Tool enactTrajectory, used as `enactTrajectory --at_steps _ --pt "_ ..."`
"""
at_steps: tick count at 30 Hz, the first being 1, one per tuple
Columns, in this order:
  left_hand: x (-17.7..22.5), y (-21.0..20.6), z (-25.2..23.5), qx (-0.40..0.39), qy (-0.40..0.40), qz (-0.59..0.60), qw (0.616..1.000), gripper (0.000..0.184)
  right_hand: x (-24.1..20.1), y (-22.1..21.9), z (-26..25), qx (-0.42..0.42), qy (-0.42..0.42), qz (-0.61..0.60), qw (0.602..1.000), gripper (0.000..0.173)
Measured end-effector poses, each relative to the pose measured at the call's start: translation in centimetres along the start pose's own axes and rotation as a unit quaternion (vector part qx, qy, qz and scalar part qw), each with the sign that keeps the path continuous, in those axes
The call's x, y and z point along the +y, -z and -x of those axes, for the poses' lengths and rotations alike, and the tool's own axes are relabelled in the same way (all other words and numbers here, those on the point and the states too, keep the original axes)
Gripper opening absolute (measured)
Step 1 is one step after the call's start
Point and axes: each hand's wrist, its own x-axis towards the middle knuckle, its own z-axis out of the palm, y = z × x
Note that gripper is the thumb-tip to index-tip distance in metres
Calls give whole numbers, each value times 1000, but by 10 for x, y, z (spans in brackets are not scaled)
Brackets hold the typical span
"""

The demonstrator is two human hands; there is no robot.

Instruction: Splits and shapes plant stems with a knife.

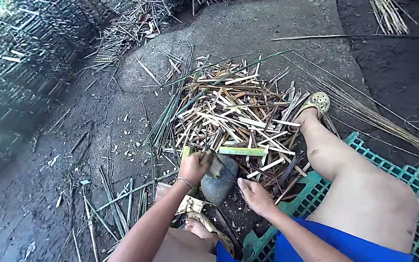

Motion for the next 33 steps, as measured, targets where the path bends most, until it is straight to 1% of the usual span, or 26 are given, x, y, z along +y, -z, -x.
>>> enactTrajectory --at_steps 1,2,3,5,7,9,11,12,13,14,16,17,18,19,20,21,22,23,24,25,27,29,31,33 --pt "5 -4 3 -9 -13 -6 1000 35 -9 1 0 14 52 -15 998 52" --pt "7 -11 8 -6 -31 -5 999 33 -16 1 -2 20 83 -36 996 49" --pt "8 -17 12 1 -43 -4 999 32 -20 0 -7 14 93 -65 993 48" --pt "7 -19 14 20 -34 -4 999 34 -16 -8 -24 2 82 -115 990 49" --pt "4 -16 9 26 7 1 1000 37 -1 -18 -34 26 84 -86 992 51" --pt "3 -14 3 26 26 2 999 38 -2 -19 -33 38 81 -59 994 50" --pt "2 -10 1 17 29 1 999 39 -9 -15 -27 26 67 -110 991 47" --pt "2 -9 2 9 33 0 999 39 -13 -14 -21 26 79 -150 985 45" --pt "3 -10 2 4 34 1 999 40 -18 -13 -16 38 120 -183 975 43" --pt "4 -11 1 3 33 0 999 39 -23 -13 -11 54 182 -212 959 46" --pt "9 -11 1 -5 38 -4 999 39 -42 -7 -8 70 300 -250 918 61" --pt "9 -12 1 -6 40 -1 999 39 -49 -4 -10 73 333 -257 904 63" --pt "9 -12 1 -4 40 1 999 39 -52 -2 -13 75 339 -245 905 64" --pt "9 -12 0 -1 38 1 999 38 -46 -2 -18 71 311 -210 924 64" --pt "8 -13 0 3 36 1 999 37 -33 -5 -23 50 235 -152 959 63" --pt "6 -14 1 4 36 5 999 36 -14 -9 -29 4 103 -92 990 61" --pt "5 -16 4 0 38 5 999 37 10 -16 -36 -43 -46 -49 997 66" --pt "4 -17 7 -7 41 7 999 38 38 -27 -42 -64 -157 -38 985 69" --pt "2 -17 8 -15 42 6 999 41 58 -36 -44 -63 -212 -52 974 71" --pt "3 -13 6 -22 40 2 999 43 61 -39 -46 -56 -229 -79 969 70" --pt "8 -7 -1 -15 32 10 999 42 51 -32 -44 -46 -212 -115 969 65" --pt "-1 -17 10 -13 29 18 999 39 45 -30 -26 -50 -199 -135 969 60" --pt "-2 -13 6 3 19 24 1000 38 31 -16 -33 -36 -156 -151 975 56" --pt "-2 -15 11 8 16 35 999 39 24 -13 -28 -5 -118 -174 978 52"
